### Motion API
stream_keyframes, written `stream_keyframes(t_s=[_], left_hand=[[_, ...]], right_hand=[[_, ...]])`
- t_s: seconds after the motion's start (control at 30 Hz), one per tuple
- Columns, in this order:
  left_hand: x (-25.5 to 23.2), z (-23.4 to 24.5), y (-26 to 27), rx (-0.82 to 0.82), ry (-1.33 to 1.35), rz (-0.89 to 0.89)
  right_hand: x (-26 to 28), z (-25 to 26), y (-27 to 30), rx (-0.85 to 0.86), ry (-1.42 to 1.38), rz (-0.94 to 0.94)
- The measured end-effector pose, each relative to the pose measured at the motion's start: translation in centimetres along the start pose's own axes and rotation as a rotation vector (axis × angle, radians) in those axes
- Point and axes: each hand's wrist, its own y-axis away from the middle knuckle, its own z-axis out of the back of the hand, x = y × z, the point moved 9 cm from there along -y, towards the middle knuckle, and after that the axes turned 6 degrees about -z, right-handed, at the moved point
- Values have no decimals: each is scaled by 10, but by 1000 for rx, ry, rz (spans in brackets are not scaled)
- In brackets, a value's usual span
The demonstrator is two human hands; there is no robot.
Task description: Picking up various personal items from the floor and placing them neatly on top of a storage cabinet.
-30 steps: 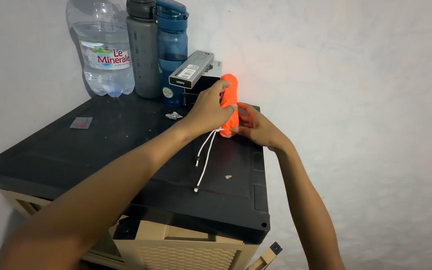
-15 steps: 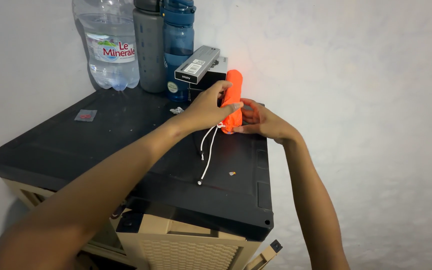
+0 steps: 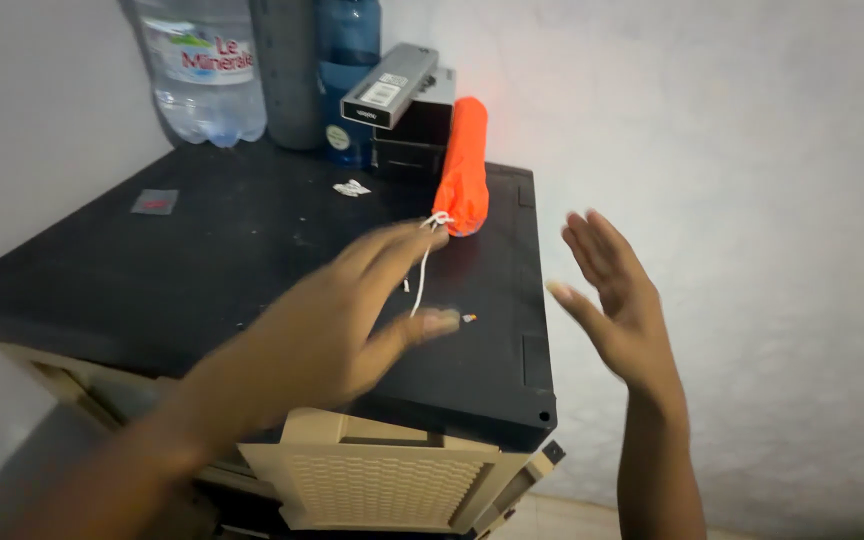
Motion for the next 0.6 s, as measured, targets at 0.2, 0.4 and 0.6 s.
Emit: stream_keyframes(t_s=[0.2, 0.4, 0.6], left_hand=[[-64, -34, 68, -3, 234, -306], [-54, -137, 127, 172, 592, -303], [-66, -241, 145, 482, 946, -66]], right_hand=[[13, 15, 95, -26, -62, 73], [-6, 16, 176, -132, -60, -64], [-72, 41, 255, -211, 51, -309]])
